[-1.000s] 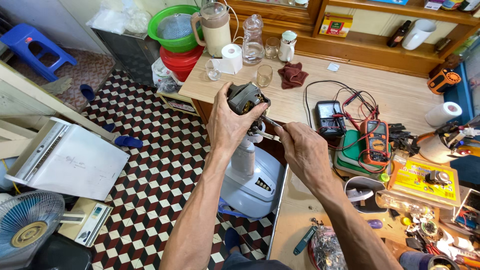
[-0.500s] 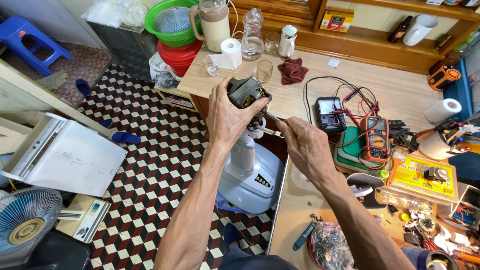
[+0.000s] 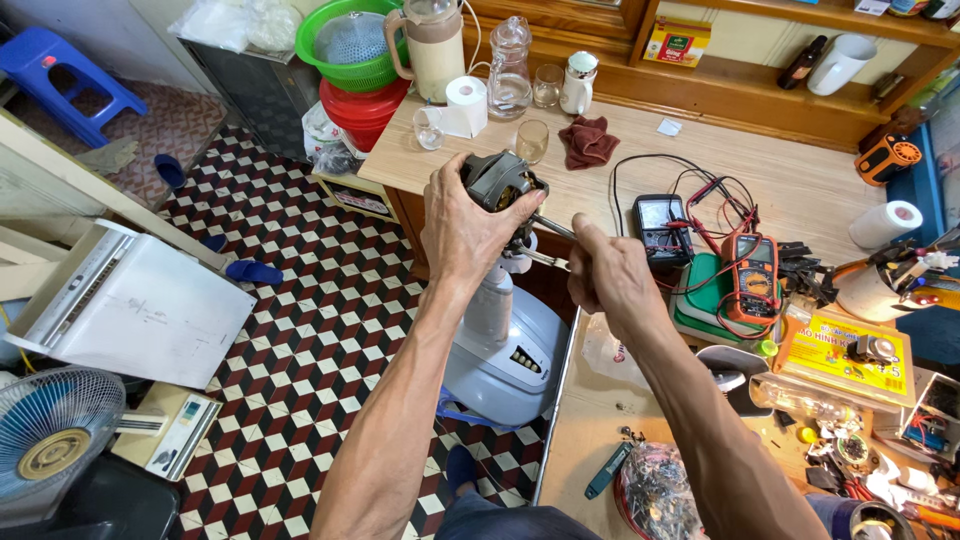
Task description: The person disassembles a small motor, removes the rotor, and applies lubricant to the stator windings. They then reassemble the motor components and test the assembly by rotating the shaft.
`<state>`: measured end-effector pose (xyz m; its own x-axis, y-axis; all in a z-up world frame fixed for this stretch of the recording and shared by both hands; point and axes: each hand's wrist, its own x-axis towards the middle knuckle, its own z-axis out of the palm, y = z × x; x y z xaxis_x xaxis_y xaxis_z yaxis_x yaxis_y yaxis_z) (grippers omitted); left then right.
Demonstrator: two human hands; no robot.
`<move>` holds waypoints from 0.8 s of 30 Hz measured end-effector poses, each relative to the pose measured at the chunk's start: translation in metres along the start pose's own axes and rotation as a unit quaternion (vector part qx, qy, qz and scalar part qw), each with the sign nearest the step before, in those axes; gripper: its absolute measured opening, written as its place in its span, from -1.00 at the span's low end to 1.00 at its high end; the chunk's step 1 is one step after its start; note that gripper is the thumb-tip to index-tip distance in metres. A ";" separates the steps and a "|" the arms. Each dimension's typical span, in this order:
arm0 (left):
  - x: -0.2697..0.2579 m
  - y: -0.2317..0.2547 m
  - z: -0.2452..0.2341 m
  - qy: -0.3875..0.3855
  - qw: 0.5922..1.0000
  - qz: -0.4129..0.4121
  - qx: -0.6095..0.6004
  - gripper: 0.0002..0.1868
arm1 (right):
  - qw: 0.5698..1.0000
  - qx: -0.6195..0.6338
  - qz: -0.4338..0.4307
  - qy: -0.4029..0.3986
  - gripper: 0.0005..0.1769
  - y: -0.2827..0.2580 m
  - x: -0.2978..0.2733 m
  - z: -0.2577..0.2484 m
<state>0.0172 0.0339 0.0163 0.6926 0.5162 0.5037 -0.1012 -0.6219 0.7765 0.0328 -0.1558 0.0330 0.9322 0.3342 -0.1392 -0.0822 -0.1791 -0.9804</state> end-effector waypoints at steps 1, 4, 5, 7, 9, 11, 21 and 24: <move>0.001 0.000 -0.001 -0.001 1.000 -0.008 -0.001 0.04 | 0.996 0.079 0.036 -0.013 -0.38 0.002 0.003 0.000; 0.002 0.000 0.000 -0.009 1.000 -0.013 -0.001 0.04 | 0.993 0.101 0.041 -0.041 -0.37 0.006 0.009 -0.003; 0.002 -0.001 -0.001 -0.012 1.000 -0.011 0.002 0.04 | 0.997 0.066 0.021 -0.035 -0.41 0.008 0.010 -0.002; 0.002 -0.002 0.001 -0.008 1.000 -0.012 0.009 0.03 | 1.000 -0.003 -0.019 -0.019 -0.49 0.009 0.011 -0.004; 0.003 -0.003 0.004 -0.005 1.000 -0.011 0.009 0.04 | 0.910 -0.256 -0.320 0.068 -0.64 0.012 0.001 -0.005; 0.005 -0.003 0.004 0.002 1.000 -0.008 0.004 0.06 | 0.776 -0.400 -0.472 0.119 -0.74 0.011 -0.005 -0.006; 0.006 -0.002 0.005 -0.014 1.000 -0.005 0.008 0.06 | 0.972 -0.230 -0.006 0.054 -0.15 -0.020 -0.004 -0.007; 0.005 -0.003 0.003 -0.010 1.000 -0.004 0.017 0.05 | 0.929 -0.327 -0.160 0.074 -0.31 -0.013 -0.010 -0.007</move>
<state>0.0231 0.0367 0.0149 0.7075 0.5098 0.4895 -0.0719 -0.6371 0.7675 0.0265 -0.1631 0.0483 0.9146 0.3442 0.2121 0.3928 -0.6324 -0.6677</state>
